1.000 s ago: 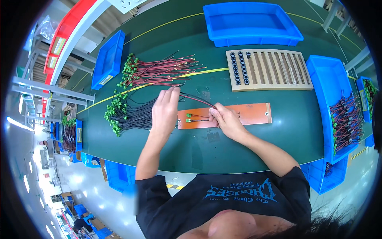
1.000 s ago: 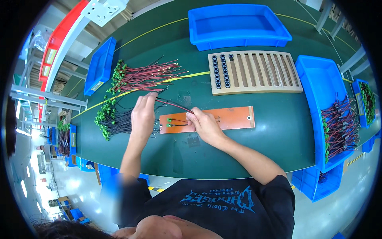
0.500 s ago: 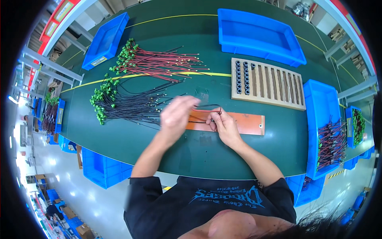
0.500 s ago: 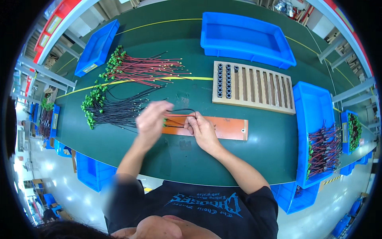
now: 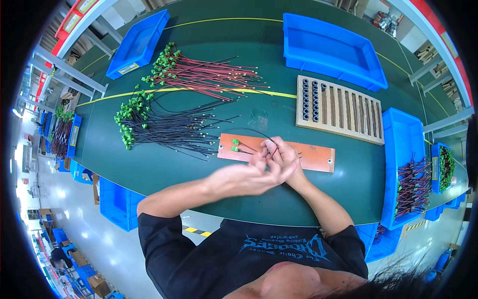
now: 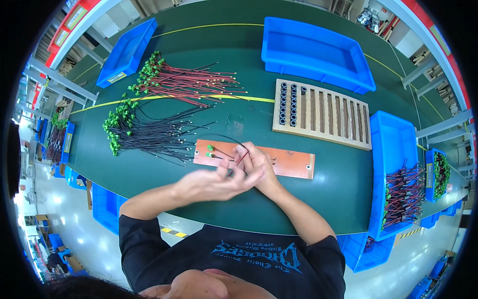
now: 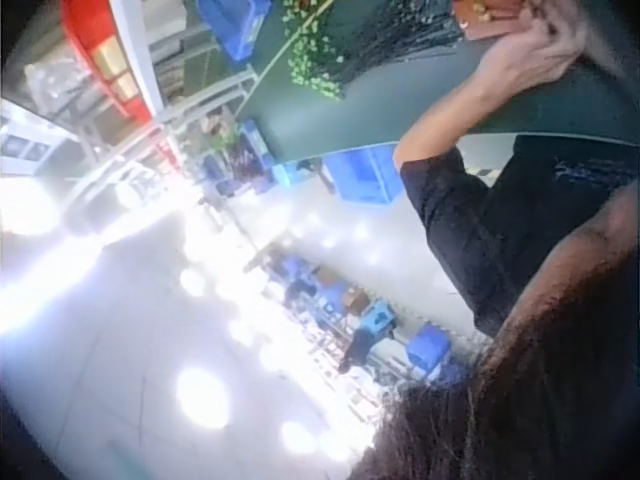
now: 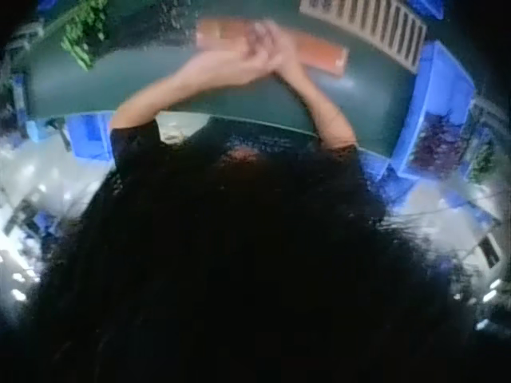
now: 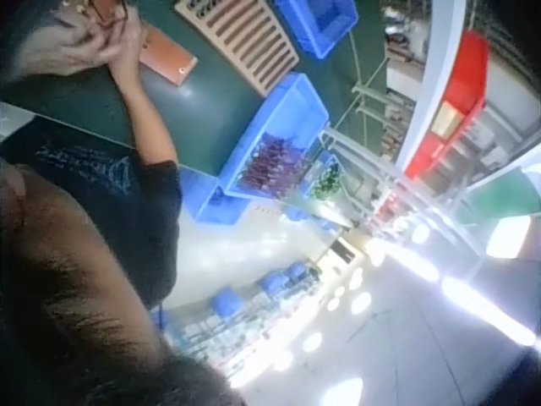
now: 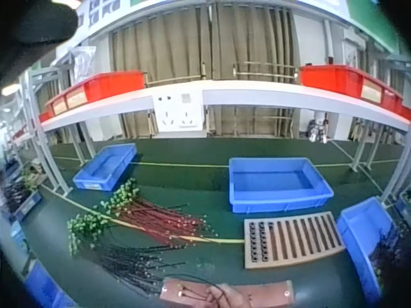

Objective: The person assembles wire harnesses by hand at a green workbench. They pick up red and black wires, insert them into a green connector, and use a crimping tool to secure the connection. The finished harnesses are placed into a blue bin.

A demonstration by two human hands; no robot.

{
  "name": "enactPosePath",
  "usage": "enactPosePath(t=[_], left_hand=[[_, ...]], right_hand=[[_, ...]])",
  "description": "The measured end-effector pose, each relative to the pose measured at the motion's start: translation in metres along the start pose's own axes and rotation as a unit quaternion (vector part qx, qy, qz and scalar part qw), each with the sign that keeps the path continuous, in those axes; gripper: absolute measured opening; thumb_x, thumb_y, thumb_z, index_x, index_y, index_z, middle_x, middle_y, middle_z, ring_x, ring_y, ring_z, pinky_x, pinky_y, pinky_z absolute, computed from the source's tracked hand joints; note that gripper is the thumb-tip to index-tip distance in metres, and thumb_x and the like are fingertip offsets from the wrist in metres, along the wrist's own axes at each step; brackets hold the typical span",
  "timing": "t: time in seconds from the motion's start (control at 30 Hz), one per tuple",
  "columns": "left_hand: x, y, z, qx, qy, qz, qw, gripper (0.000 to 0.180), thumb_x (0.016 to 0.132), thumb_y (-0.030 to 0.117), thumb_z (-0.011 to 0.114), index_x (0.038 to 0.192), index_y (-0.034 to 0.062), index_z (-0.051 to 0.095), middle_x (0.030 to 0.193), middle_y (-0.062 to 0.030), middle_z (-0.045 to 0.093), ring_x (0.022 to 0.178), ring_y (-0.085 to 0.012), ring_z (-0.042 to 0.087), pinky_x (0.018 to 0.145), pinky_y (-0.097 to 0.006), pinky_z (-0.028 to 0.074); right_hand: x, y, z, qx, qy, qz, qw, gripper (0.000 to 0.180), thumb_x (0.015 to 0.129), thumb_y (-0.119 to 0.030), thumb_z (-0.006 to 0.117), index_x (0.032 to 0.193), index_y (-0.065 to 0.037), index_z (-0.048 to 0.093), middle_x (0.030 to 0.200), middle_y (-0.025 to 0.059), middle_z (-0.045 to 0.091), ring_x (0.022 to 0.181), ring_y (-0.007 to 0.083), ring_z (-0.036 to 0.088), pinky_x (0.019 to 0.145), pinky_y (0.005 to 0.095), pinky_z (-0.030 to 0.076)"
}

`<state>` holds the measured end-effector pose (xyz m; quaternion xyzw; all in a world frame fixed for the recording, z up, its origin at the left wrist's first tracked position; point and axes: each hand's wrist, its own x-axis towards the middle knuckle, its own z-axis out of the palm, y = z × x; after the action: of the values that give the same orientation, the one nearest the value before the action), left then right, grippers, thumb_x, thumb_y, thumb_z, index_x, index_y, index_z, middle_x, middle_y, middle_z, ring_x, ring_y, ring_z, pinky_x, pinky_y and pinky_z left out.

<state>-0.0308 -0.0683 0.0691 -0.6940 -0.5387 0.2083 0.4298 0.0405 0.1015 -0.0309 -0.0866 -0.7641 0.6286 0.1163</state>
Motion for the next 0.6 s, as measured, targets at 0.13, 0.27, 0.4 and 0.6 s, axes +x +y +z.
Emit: enactPosePath(t=[0.13,0.27,0.4,0.6], left_hand=[[0.005,-0.024,-0.03,-0.048,-0.152,-0.04,0.986,0.04,0.08,0.02,0.059,0.107,-0.004,0.075,0.137,-0.0156,0.06,0.122,-0.0265,0.052,0.098,-0.031,0.044],[-0.036,-0.078,0.012,-0.033,-0.344,-0.216,0.913,0.048,0.081,0.013,0.066,0.127,-0.0015,0.068,0.152,-0.0128,0.052,0.14,-0.0257,0.047,0.113,-0.046,0.041],[-0.043,-0.108,-0.005,-0.051,-0.263,-0.296,0.917,0.019,0.079,0.01,0.067,0.092,-0.0016,0.073,0.143,-0.0177,0.059,0.128,-0.0289,0.056,0.101,-0.046,0.048],[0.02,-0.029,-0.037,-0.088,-0.04,0.044,0.994,0.045,0.091,0.023,0.058,0.131,0.0046,0.066,0.134,-0.0119,0.066,0.098,-0.0196,0.059,0.075,-0.033,0.045]], right_hand=[[0.001,-0.026,-0.003,-0.013,-0.017,0.042,0.999,0.023,0.109,-0.018,0.052,0.103,0.001,0.063,0.078,0.0086,0.067,0.067,0.0161,0.064,0.062,0.0317,0.052],[0.0,-0.031,-0.002,-0.015,-0.021,0.055,0.998,0.023,0.108,-0.018,0.054,0.103,0.002,0.063,0.077,0.009,0.069,0.065,0.0166,0.065,0.06,0.0326,0.052],[0.001,-0.026,-0.005,-0.012,-0.022,0.042,0.999,0.023,0.108,-0.019,0.054,0.104,0.002,0.063,0.078,0.0103,0.07,0.065,0.0173,0.066,0.061,0.0337,0.052],[0.005,-0.022,-0.001,-0.007,-0.011,0.037,0.999,0.023,0.107,-0.021,0.057,0.103,0.001,0.064,0.077,0.0114,0.07,0.062,0.02,0.066,0.059,0.0353,0.052]])
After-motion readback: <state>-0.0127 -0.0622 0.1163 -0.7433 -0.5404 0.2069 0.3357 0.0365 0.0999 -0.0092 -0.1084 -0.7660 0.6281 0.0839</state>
